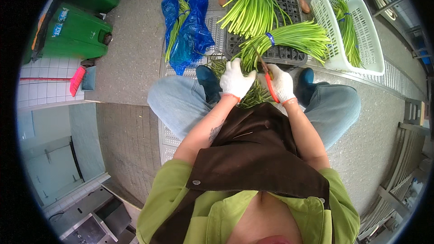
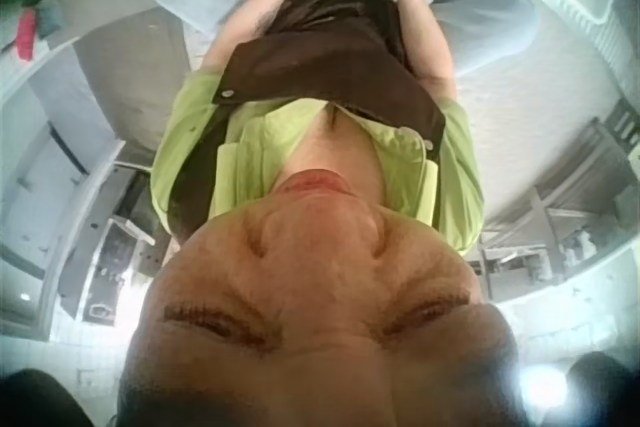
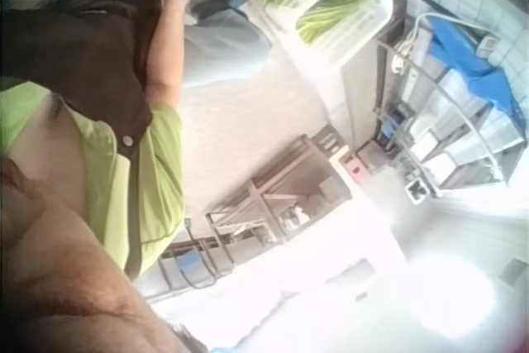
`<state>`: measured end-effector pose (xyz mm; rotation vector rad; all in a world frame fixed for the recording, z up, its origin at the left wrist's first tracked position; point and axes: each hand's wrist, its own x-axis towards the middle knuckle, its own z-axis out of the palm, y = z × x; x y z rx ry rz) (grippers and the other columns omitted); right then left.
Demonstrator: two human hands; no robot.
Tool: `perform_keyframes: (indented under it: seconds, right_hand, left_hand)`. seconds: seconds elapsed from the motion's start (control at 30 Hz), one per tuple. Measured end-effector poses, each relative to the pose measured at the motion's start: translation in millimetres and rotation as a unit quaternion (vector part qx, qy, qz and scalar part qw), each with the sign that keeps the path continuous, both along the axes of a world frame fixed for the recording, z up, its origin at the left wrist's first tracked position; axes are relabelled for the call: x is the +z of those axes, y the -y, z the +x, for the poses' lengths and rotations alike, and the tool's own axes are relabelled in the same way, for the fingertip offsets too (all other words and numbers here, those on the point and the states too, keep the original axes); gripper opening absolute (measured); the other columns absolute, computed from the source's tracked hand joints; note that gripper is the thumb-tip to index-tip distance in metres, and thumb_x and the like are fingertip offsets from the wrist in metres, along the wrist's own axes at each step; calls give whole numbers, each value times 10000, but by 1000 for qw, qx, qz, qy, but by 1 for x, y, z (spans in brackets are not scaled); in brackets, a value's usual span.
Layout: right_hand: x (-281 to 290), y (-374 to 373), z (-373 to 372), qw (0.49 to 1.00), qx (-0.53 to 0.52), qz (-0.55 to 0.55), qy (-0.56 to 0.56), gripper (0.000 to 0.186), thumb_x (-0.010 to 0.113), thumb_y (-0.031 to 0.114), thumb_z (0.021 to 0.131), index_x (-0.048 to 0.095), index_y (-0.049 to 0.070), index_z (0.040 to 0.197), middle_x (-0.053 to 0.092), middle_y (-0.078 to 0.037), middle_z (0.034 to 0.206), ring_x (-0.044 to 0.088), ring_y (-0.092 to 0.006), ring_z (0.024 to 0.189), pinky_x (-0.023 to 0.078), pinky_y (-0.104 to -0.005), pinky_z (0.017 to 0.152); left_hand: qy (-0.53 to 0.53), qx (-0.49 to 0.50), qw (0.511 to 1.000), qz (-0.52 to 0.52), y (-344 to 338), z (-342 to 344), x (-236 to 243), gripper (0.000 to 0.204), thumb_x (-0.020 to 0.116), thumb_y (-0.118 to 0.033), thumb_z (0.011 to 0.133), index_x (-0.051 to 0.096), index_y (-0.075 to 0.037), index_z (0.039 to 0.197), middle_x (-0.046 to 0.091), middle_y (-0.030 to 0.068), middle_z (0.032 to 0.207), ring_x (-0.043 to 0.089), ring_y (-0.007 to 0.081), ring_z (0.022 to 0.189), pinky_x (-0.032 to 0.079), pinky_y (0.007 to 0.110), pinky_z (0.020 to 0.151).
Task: The person sits on the floor and uses red-handled scissors to trim the root ends of green vegetable bundles. The trimmed ends are discarded into a pile on the floor, and the trimmed bundles are placed into a white basket.
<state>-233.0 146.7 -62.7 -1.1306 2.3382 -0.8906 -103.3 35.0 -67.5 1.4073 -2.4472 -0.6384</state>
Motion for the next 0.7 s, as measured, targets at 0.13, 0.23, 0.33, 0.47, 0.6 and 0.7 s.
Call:
perform_keyframes:
  seconds: [0.13,0.23,0.33,0.47,0.6,0.7]
  right_hand:
    - [11,16,-11,998,-46,-9,-47,412,709,299,838,631,182,1225,704,-182,910,677,-396,857,536,-454,738]
    - [12,40,-41,988,-10,14,-156,449,616,248,885,549,242,1329,693,-199,818,680,-405,755,523,-494,656]
    - [-2,67,-71,974,32,65,-214,465,559,229,917,510,236,1380,694,-204,793,679,-411,728,511,-507,626]
    - [-13,76,-79,964,68,81,-244,457,552,228,921,514,223,1377,695,-203,772,682,-404,715,516,-515,627]
    - [-13,78,-76,966,63,75,-239,453,570,244,911,526,218,1361,697,-198,767,685,-401,713,521,-510,628]
    - [-16,77,-80,968,63,75,-230,453,571,250,911,523,214,1359,700,-201,779,687,-405,731,524,-513,644]
  left_hand:
    - [38,-27,996,80,26,-6,-34,430,604,-452,893,596,-52,1049,658,199,1020,658,407,922,518,518,807]
    - [17,-121,987,100,33,-1,-26,433,535,-467,941,575,-36,933,655,252,927,626,462,894,485,532,765]
    - [19,-187,973,134,41,4,-17,423,541,-458,943,571,-37,924,643,256,917,614,463,905,470,531,761]
    - [24,-197,964,174,48,16,-9,374,546,-416,943,597,-47,977,653,240,923,619,448,921,475,501,791]
    - [-32,-102,989,105,57,40,-14,320,614,-320,902,616,-65,1096,642,199,1065,621,392,995,489,456,867]
    - [-37,-49,998,2,47,45,-1,458,719,-235,814,565,-95,1222,589,132,1188,636,337,941,509,430,877]
